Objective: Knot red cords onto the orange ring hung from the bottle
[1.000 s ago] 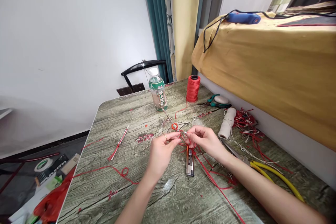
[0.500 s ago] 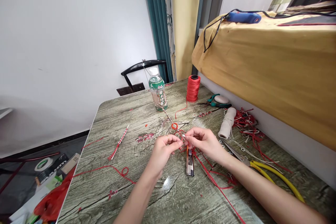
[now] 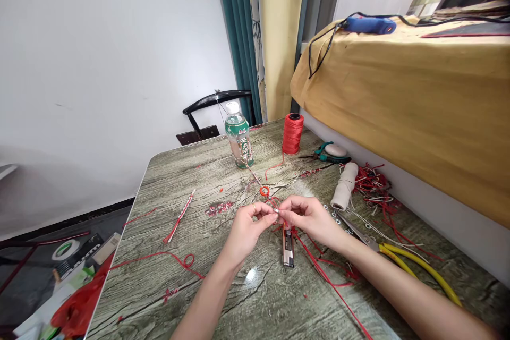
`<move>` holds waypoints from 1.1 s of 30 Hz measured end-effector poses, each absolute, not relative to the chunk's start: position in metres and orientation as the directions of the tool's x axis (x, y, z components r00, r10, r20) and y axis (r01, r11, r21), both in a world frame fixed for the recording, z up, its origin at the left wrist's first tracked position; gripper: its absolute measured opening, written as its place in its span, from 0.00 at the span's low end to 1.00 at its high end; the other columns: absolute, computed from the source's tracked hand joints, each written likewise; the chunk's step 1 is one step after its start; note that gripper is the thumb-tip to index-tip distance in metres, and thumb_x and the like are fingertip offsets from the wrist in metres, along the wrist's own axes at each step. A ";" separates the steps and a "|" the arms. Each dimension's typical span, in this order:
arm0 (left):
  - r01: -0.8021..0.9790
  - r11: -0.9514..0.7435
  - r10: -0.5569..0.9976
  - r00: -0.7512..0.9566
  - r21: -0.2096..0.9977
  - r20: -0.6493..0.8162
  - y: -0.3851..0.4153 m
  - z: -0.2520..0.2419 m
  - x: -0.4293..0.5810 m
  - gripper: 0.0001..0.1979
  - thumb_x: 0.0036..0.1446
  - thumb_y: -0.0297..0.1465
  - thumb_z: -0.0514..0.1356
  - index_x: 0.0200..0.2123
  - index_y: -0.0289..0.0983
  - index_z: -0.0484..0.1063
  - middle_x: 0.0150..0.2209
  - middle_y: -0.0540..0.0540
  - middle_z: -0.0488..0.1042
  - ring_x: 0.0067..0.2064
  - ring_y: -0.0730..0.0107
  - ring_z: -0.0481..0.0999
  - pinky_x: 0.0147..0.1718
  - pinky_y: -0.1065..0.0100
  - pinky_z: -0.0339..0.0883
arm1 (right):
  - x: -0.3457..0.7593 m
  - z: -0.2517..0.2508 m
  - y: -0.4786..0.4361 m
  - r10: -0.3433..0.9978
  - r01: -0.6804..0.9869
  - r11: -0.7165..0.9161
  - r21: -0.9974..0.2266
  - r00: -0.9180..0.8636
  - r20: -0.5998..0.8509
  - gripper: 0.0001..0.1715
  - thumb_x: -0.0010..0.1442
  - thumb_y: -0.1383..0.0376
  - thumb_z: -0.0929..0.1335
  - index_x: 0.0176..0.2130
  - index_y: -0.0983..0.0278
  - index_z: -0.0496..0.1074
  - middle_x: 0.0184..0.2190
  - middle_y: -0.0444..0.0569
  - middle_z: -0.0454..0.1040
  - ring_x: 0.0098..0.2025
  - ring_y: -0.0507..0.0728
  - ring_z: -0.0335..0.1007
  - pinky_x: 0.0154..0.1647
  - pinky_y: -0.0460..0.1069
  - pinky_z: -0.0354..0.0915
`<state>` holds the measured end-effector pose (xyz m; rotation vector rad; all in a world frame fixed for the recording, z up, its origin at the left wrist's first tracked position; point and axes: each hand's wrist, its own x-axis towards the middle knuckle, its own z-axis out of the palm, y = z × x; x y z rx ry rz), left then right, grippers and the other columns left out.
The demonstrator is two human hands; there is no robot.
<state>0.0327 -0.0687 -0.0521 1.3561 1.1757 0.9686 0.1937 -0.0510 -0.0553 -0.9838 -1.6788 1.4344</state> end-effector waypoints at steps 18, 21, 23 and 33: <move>0.088 0.038 0.997 0.067 0.995 -0.044 -0.067 -0.054 0.034 0.07 0.42 0.32 0.62 0.26 0.34 0.72 0.26 0.48 0.74 0.29 0.72 0.70 0.31 0.70 0.63 | 0.194 -0.056 -0.052 0.876 0.138 0.097 -0.986 -0.481 0.019 0.09 0.53 0.62 0.64 0.30 0.67 0.69 0.24 0.45 0.69 0.24 0.49 0.64 0.27 0.45 0.61; 0.101 0.035 0.997 0.070 0.994 -0.042 -0.067 -0.054 0.033 0.07 0.42 0.32 0.62 0.26 0.34 0.72 0.25 0.48 0.74 0.29 0.71 0.71 0.31 0.70 0.63 | 0.194 -0.056 -0.050 0.874 0.022 -0.022 -1.000 -0.485 -0.030 0.11 0.53 0.62 0.65 0.36 0.66 0.66 0.25 0.44 0.69 0.23 0.48 0.65 0.26 0.44 0.62; 0.104 0.043 0.996 0.074 0.994 -0.051 -0.067 -0.053 0.034 0.07 0.42 0.32 0.62 0.26 0.33 0.73 0.26 0.47 0.74 0.29 0.70 0.71 0.31 0.69 0.63 | 0.194 -0.057 -0.049 0.871 -0.017 -0.045 -0.999 -0.491 -0.030 0.14 0.52 0.61 0.65 0.38 0.66 0.66 0.23 0.43 0.68 0.23 0.48 0.65 0.25 0.44 0.62; 0.093 0.084 0.989 0.113 0.992 -0.094 -0.066 -0.058 0.033 0.07 0.42 0.33 0.62 0.26 0.34 0.73 0.27 0.49 0.73 0.30 0.73 0.68 0.31 0.72 0.60 | 0.196 -0.051 -0.050 0.877 0.159 0.350 -0.923 -0.403 0.262 0.07 0.54 0.66 0.64 0.29 0.66 0.71 0.32 0.48 0.70 0.36 0.52 0.65 0.39 0.48 0.61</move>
